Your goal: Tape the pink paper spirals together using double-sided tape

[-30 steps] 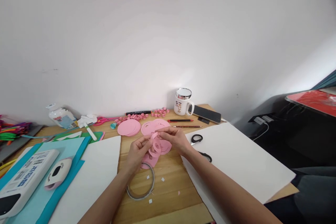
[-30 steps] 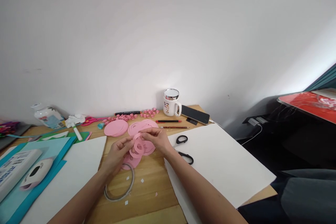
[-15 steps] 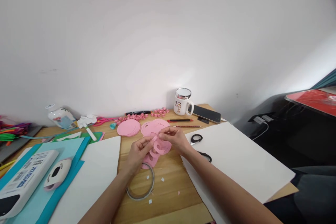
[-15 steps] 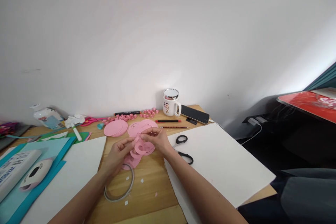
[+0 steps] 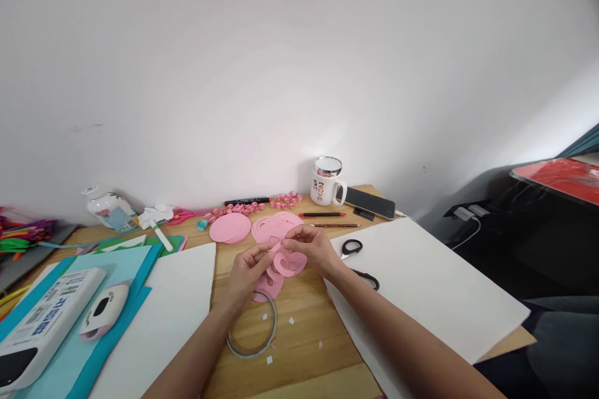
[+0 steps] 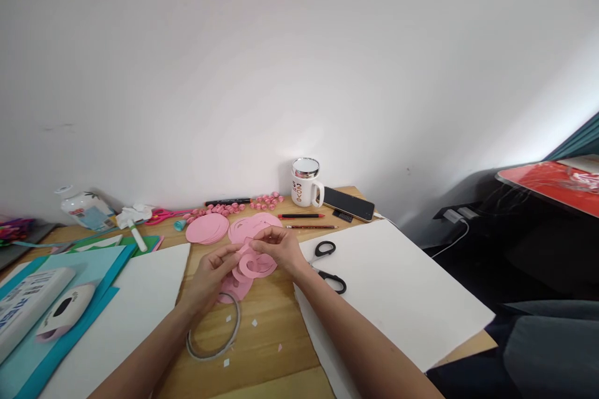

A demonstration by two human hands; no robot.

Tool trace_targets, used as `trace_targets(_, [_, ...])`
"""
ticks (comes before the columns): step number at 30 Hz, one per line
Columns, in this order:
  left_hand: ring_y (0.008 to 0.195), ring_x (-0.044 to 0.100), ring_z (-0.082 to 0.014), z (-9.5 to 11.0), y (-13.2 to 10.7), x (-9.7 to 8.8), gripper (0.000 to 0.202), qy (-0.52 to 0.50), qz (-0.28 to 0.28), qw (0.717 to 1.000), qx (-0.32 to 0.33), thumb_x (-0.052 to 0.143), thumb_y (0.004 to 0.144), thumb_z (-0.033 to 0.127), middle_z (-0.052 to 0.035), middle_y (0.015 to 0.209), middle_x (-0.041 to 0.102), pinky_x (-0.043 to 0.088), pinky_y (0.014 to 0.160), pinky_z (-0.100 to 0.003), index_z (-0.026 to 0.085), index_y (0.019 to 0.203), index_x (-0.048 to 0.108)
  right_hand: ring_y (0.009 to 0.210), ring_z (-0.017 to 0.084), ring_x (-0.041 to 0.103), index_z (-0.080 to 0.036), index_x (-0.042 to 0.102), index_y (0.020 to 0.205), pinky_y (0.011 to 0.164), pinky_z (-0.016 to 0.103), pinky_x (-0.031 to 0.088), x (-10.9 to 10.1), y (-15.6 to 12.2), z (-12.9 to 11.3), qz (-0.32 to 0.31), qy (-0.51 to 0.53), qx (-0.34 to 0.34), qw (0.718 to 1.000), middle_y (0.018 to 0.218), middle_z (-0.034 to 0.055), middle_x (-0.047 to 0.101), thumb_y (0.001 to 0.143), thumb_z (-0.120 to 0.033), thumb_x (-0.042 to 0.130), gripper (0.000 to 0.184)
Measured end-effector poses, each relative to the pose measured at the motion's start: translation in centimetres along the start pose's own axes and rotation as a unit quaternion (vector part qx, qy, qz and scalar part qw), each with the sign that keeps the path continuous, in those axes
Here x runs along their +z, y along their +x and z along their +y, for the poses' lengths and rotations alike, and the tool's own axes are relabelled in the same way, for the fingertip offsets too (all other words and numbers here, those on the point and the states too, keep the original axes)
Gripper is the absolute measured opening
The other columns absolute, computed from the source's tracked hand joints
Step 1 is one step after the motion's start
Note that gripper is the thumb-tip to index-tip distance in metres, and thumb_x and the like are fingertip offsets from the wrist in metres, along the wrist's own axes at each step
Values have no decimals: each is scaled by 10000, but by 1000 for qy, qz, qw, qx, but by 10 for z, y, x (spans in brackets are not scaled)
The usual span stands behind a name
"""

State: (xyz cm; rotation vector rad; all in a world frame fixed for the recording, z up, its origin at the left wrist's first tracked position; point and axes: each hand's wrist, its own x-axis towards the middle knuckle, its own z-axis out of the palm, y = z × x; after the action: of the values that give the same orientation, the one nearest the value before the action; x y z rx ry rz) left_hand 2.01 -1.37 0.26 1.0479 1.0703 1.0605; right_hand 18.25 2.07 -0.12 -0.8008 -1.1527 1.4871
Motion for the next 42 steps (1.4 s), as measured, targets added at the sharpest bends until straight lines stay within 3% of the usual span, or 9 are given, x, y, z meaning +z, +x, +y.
trace_targets(4, [396, 484, -75, 0, 0, 0, 470, 2, -2, 1000, -1, 701, 642, 367, 8, 553, 596, 391, 390, -177, 142, 1047, 623, 631, 130, 595, -161, 658, 680, 596, 253, 492, 0, 0, 0, -4, 1, 9, 1000, 742, 37, 679, 531, -304, 767, 233])
trace_targets(10, [501, 549, -109, -1, 1, -1, 391, 10, 10, 1000, 12, 698, 648, 345, -26, 638, 648, 413, 451, -193, 141, 980, 663, 537, 102, 563, -162, 647, 631, 559, 239, 479, -1, 0, 0, 14, 1, 7, 1000, 613, -4, 650, 508, -275, 783, 215])
trace_targets(13, [620, 596, -153, 0, 1, -1, 364, 0, 4, 1000, 19, 697, 650, 335, -70, 759, 688, 452, 532, -224, 139, 956, 677, 576, 127, 594, -172, 671, 666, 620, 279, 499, -1, 0, 0, 16, 4, 6, 1000, 636, 5, 665, 543, -315, 763, 209])
trace_targets(18, [633, 608, -171, 2, 0, 2, 418, -15, 19, 1000, 13, 720, 617, 331, -73, 787, 704, 465, 555, -249, 152, 991, 667, 716, 170, 642, -188, 694, 828, 742, 333, 499, -2, 1, 1, -17, 10, 14, 1000, 788, 40, 699, 609, -361, 715, 280])
trace_targets(26, [689, 612, -177, 2, 0, 0, 361, 5, 11, 999, 31, 700, 642, 351, -73, 791, 706, 452, 572, -229, 148, 940, 690, 578, 116, 591, -170, 646, 681, 616, 266, 492, -2, 1, 1, -13, 22, 1, 1000, 653, -3, 661, 537, -296, 769, 227])
trace_targets(30, [631, 593, -148, 2, 0, 0, 358, -3, 5, 1000, 27, 717, 623, 337, -58, 749, 701, 438, 540, -211, 151, 928, 693, 581, 108, 586, -171, 660, 671, 620, 255, 490, -2, 1, 2, -11, 9, -8, 1000, 649, -9, 661, 552, -273, 764, 188])
trace_targets(36, [465, 501, -88, 0, 1, 0, 396, -31, 5, 999, 3, 736, 597, 323, -35, 678, 678, 395, 412, -186, 148, 947, 680, 710, 143, 622, -179, 688, 811, 712, 292, 494, -1, -1, -1, -46, 18, 3, 999, 790, 33, 692, 636, -326, 707, 229])
trace_targets(42, [412, 464, -66, -2, 1, -1, 402, -31, -6, 1000, 1, 732, 604, 329, -17, 596, 641, 366, 386, -172, 133, 951, 675, 609, 116, 601, -150, 647, 703, 605, 246, 497, 0, -1, -2, -36, 23, -1, 999, 703, 15, 675, 564, -295, 758, 229])
